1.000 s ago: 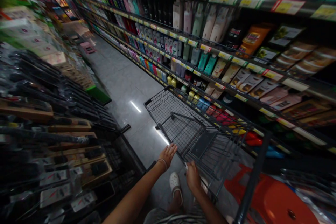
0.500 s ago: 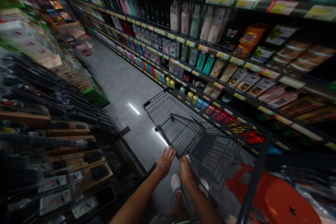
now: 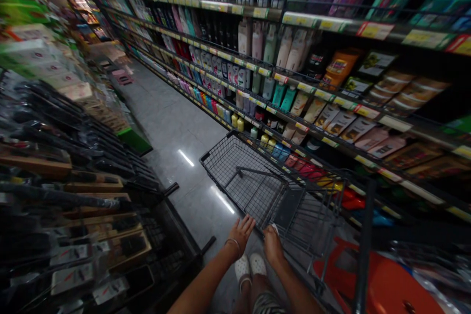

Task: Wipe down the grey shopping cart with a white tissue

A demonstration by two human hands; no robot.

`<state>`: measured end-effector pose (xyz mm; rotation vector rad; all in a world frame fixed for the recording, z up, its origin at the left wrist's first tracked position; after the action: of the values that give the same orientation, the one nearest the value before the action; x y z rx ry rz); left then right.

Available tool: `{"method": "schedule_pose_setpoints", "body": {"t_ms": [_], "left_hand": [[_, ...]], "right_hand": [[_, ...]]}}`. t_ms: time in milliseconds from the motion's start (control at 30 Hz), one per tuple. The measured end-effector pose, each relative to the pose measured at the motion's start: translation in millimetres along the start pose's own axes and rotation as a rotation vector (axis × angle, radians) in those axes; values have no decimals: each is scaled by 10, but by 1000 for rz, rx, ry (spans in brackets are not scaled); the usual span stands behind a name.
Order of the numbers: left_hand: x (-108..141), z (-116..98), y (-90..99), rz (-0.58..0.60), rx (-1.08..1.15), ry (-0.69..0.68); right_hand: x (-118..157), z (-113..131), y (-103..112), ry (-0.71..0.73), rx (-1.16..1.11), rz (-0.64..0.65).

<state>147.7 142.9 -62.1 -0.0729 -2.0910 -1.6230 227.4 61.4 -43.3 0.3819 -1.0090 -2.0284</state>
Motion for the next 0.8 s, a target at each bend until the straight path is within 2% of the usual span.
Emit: {"method": "schedule_pose_setpoints", "body": {"t_ms": [300,433,567,633,800], "left_hand": [[-49,-335,-14,174,19,-21],[-49,-399,-17,228,23,-13],[-56,-386,-51,267,30,0],[-68,-372,-86,287,35,8],[-121,-284,-147,319,56,59]], "right_hand": [[231,-202,494,20,-83,-200],[328,-220,611,26,-129,-257],[384,-284,628,16,-153,-245],[325,-289,600,13,-166,-219],[-142,-32,329,60,-227,-96]]}}
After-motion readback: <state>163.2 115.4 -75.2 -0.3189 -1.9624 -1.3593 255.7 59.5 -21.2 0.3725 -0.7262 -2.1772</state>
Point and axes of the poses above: each hand's wrist, its own x-axis away from the middle knuckle, its own y-axis out of the back of the hand, z = x × y, the point moved 9 cm from there along -x, towards the middle knuckle, and after that the axes turned 11 degrees about y, right-handed, at the moved point
